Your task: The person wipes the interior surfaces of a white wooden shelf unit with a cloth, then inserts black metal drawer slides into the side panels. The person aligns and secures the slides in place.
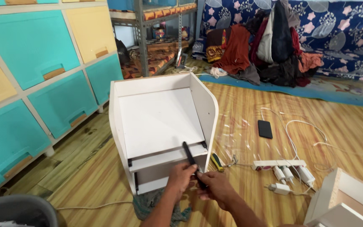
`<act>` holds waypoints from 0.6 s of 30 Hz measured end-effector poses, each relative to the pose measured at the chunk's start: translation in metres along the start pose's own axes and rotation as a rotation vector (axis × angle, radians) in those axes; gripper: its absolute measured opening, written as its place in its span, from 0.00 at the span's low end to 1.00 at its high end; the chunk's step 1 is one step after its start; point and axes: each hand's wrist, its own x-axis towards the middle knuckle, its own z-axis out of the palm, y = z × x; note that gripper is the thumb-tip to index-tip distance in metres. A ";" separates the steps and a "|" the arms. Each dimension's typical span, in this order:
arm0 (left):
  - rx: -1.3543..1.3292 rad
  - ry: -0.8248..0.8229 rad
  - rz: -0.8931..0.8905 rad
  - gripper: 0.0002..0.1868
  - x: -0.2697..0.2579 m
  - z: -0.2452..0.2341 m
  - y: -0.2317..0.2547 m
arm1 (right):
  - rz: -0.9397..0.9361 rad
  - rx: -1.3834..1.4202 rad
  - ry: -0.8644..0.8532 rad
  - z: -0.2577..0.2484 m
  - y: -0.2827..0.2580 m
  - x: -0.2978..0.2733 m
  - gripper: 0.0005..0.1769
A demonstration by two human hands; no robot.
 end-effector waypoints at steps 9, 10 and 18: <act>0.042 0.175 0.217 0.18 0.005 -0.024 -0.001 | -0.123 0.149 0.207 0.021 -0.041 0.056 0.14; 0.045 0.190 0.160 0.17 -0.001 -0.026 0.002 | -0.117 0.251 0.179 0.022 -0.045 0.064 0.13; 0.002 0.186 0.021 0.16 -0.008 -0.034 0.036 | 0.053 0.458 0.120 0.041 -0.054 0.115 0.14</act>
